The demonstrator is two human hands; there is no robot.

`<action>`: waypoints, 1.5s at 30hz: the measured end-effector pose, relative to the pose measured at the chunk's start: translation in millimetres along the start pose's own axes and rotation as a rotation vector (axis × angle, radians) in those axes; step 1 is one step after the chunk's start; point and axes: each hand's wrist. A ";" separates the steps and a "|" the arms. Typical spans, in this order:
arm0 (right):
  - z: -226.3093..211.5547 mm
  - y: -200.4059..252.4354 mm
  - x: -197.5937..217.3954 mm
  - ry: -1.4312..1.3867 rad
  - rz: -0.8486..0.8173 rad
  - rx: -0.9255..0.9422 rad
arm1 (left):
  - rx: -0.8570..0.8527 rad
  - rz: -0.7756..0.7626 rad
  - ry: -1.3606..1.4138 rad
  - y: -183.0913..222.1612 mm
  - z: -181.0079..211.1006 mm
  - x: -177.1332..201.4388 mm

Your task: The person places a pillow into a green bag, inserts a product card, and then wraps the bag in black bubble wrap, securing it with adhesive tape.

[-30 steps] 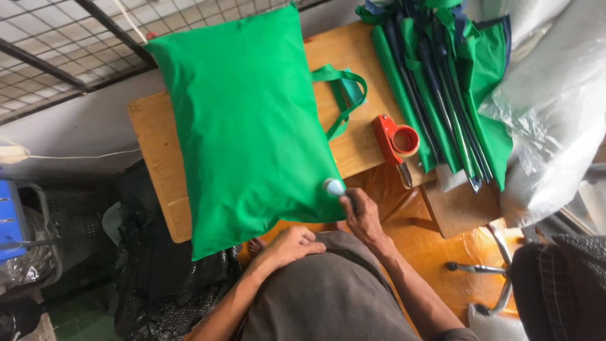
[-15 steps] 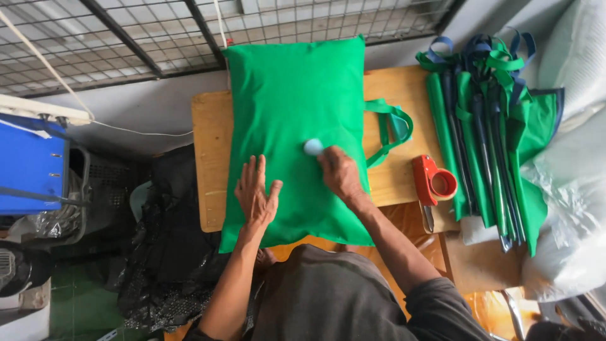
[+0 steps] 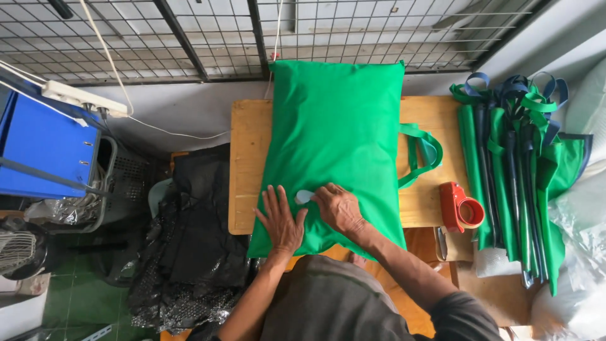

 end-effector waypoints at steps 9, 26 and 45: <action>-31.6 -43.1 -21.4 0.144 0.083 -0.219 | -0.003 -0.100 0.070 14.6 -12.3 19.1; -11.3 72.2 28.9 -0.032 -0.136 0.164 | 0.642 0.048 0.515 50.2 -89.4 43.4; -138.4 66.1 -108.9 0.154 -0.076 0.586 | 1.227 0.577 1.875 102.2 -60.9 71.2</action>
Point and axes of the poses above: each hand's wrist, its own y-axis away from the middle knuckle, its own x-axis out of the back of the hand, z = x × y, and after that the axes turned 11 degrees about y, right-handed
